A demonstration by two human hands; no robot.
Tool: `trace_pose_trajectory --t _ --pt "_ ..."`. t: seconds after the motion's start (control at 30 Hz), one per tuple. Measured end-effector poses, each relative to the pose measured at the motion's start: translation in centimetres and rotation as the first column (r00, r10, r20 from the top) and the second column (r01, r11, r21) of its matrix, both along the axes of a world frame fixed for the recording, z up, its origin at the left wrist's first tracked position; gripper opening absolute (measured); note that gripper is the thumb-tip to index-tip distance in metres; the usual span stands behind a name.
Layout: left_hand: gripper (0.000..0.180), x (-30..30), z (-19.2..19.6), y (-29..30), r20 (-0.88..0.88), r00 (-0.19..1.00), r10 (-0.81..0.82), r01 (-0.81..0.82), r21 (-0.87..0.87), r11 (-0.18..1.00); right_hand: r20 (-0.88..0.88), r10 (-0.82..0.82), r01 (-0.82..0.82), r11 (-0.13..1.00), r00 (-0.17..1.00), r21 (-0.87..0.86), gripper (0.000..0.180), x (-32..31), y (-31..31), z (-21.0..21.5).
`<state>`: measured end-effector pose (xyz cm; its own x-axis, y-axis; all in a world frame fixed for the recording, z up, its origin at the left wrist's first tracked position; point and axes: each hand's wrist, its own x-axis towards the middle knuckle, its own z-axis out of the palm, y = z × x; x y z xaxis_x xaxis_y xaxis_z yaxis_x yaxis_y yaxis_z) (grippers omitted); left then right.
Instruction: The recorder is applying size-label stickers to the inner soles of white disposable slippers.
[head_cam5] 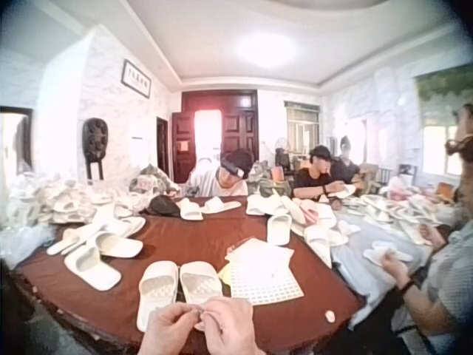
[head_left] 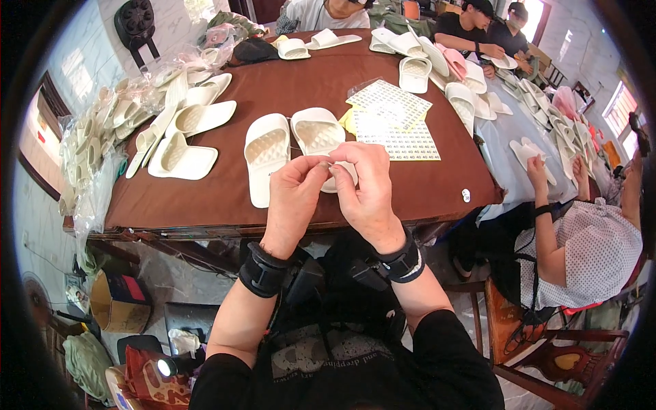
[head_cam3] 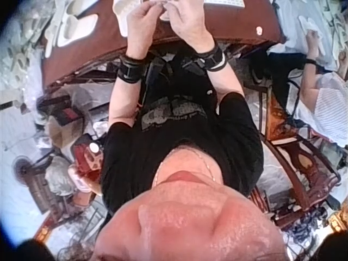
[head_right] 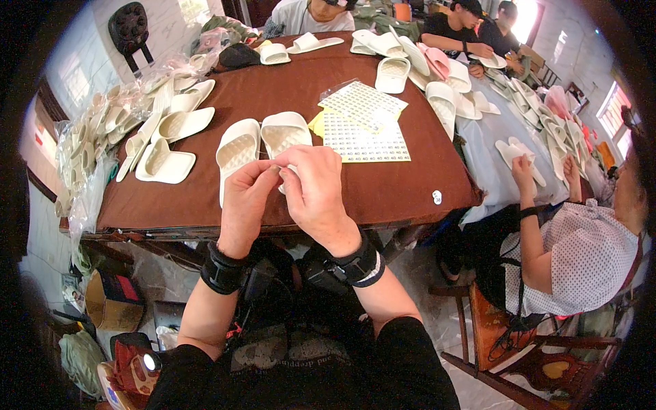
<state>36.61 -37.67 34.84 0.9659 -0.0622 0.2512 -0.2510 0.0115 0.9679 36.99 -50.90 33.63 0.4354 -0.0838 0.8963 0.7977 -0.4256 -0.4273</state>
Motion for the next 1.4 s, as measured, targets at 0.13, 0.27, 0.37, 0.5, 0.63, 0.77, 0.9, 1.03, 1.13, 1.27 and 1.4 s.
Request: trace_pose_trajectory --t 0.13,0.27,0.37,0.5,0.63,0.77,0.9,1.03,1.13,1.27,1.4 --pt "0.017 0.1 0.4 0.1 0.080 0.997 -0.010 -0.001 0.138 0.990 0.057 -0.086 0.095 0.981 0.995 -0.169 0.021 0.1 -0.3 0.3" --pt "0.015 0.0 0.4 0.0 0.091 0.996 0.012 -0.031 0.210 0.977 0.067 -0.146 0.157 0.963 0.987 -0.218 0.022 0.1 -0.3 0.1" --pt "0.013 0.2 -0.5 0.2 0.237 0.971 0.015 -0.070 0.227 0.971 0.015 -0.115 0.116 0.972 0.993 -0.203 0.023 0.6 -0.1 -0.6" --pt "0.014 0.3 -0.7 -0.1 0.207 0.978 0.022 -0.081 0.281 0.956 -0.167 0.015 -0.022 0.999 0.986 -0.042 0.022 0.7 -0.2 -1.4" --pt "0.012 0.4 -1.0 -0.1 0.281 0.959 0.041 -0.144 0.356 0.923 -0.306 0.165 -0.127 0.982 0.938 0.140 0.020 0.8 -0.1 -1.8" --pt "0.010 0.8 -1.8 0.0 0.405 0.913 0.049 -0.224 0.399 0.889 -0.294 0.098 -0.084 0.995 0.951 0.061 0.018 1.2 0.2 -2.2" --pt "0.009 1.1 -2.1 -0.1 0.467 0.883 0.048 -0.294 0.470 0.832 -0.294 0.078 -0.075 0.997 0.953 0.022 0.017 1.8 -0.1 -2.4" --pt "0.012 1.7 -2.8 0.1 0.567 0.823 0.042 -0.406 0.534 0.742 -0.336 0.102 -0.109 0.994 0.936 -0.002 0.016 2.9 -0.3 -3.2" --pt "0.014 1.8 -2.6 0.2 0.598 0.799 0.058 -0.464 0.553 0.692 -0.380 0.073 -0.085 0.996 0.922 -0.014 0.015 4.0 -0.9 -3.8" --pt "0.019 1.9 -3.6 0.7 0.625 0.780 0.021 -0.494 0.596 0.633 -0.478 0.043 -0.054 0.999 0.878 -0.009 0.014 5.1 -1.7 -3.4" --pt "0.021 1.7 -4.0 0.3 0.656 0.753 -0.051 -0.480 0.600 0.640 -0.526 -0.031 -0.001 0.998 0.850 -0.060 0.012 6.2 -2.0 -3.2"
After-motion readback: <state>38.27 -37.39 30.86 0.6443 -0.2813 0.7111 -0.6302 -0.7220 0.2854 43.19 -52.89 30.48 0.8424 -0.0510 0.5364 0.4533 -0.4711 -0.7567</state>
